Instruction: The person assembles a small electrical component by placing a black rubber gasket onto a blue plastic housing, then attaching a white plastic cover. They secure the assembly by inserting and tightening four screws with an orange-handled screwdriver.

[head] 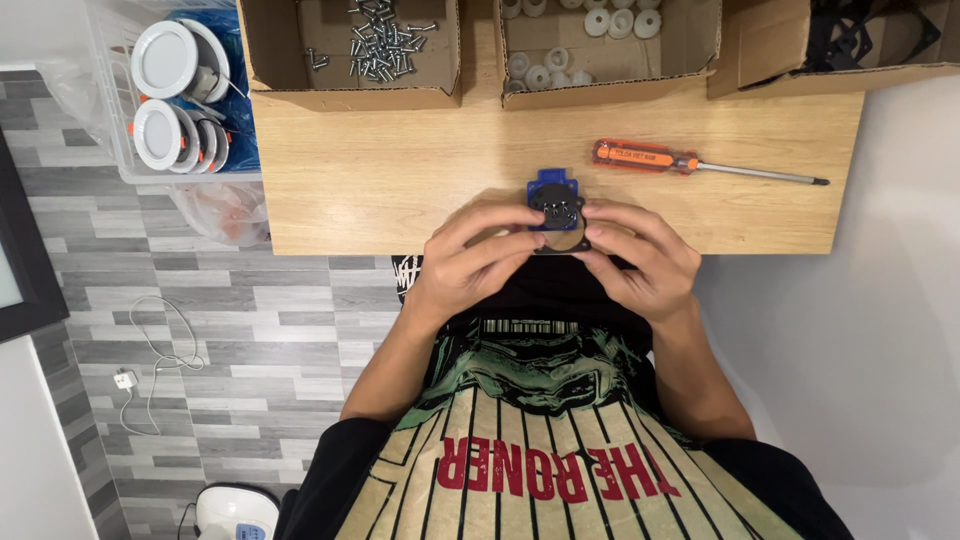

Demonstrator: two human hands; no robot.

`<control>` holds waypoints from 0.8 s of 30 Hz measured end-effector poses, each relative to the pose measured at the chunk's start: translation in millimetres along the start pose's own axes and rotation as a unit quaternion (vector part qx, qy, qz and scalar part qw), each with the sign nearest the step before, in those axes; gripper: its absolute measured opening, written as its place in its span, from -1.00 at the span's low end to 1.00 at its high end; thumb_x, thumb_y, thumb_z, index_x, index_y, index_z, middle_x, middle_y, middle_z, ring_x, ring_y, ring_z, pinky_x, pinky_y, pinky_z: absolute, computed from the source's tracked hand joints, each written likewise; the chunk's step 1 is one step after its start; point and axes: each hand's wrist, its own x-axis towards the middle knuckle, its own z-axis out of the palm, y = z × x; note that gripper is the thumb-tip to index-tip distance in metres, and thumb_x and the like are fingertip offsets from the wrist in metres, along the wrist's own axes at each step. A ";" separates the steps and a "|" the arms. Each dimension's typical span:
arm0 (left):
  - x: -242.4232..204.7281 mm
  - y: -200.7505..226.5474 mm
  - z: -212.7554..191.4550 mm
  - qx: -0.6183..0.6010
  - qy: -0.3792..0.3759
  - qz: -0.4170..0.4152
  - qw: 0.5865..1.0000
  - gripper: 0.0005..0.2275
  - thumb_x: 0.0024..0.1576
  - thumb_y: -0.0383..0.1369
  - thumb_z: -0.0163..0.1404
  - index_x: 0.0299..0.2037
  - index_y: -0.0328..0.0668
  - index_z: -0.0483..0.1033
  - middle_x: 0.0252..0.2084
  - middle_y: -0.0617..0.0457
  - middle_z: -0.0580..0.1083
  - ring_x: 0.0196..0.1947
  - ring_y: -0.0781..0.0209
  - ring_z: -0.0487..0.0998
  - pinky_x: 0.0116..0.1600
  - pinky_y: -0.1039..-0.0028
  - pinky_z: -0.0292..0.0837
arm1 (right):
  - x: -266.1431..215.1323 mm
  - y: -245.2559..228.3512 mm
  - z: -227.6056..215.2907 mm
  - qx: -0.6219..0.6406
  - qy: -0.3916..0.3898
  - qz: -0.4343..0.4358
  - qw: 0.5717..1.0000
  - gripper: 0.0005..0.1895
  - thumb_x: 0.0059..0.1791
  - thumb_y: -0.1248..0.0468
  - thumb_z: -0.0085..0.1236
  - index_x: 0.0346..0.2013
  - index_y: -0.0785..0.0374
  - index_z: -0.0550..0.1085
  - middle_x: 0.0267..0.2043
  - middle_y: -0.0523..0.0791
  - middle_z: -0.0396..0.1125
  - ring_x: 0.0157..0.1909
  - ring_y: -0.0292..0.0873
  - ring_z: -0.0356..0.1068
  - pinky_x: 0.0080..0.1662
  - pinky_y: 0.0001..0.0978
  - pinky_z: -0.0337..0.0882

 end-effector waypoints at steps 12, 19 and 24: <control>-14.0 -21.4 -0.6 0.025 -0.026 -0.039 0.999 -0.90 0.21 -0.56 0.27 -0.14 -0.22 0.78 -0.04 -0.12 0.68 -0.06 -0.13 0.74 0.02 0.13 0.72 | -0.8 11.8 1.4 -0.035 -0.038 -0.009 0.999 -0.90 0.08 0.52 0.34 -0.12 0.46 0.71 -0.07 0.26 0.56 -0.04 0.31 0.64 -0.01 0.10 0.66; -14.0 -21.8 -2.4 0.038 -0.047 -0.071 0.996 -0.90 0.23 -0.53 0.26 -0.10 -0.20 0.77 -0.03 -0.11 0.68 -0.03 -0.12 0.73 0.06 0.11 0.71 | -0.9 14.1 1.4 -0.064 -0.058 0.006 0.996 -0.90 0.11 0.50 0.32 -0.09 0.42 0.70 -0.06 0.22 0.57 -0.02 0.28 0.64 0.02 0.09 0.67; -12.5 -20.1 -2.5 0.040 -0.055 -0.086 0.994 -0.91 0.25 -0.52 0.25 -0.09 -0.20 0.77 -0.04 -0.10 0.68 -0.02 -0.12 0.73 0.06 0.13 0.71 | -0.6 13.9 1.0 -0.084 -0.065 0.009 0.994 -0.90 0.11 0.48 0.33 -0.09 0.41 0.70 -0.07 0.19 0.58 -0.03 0.26 0.64 0.01 0.06 0.68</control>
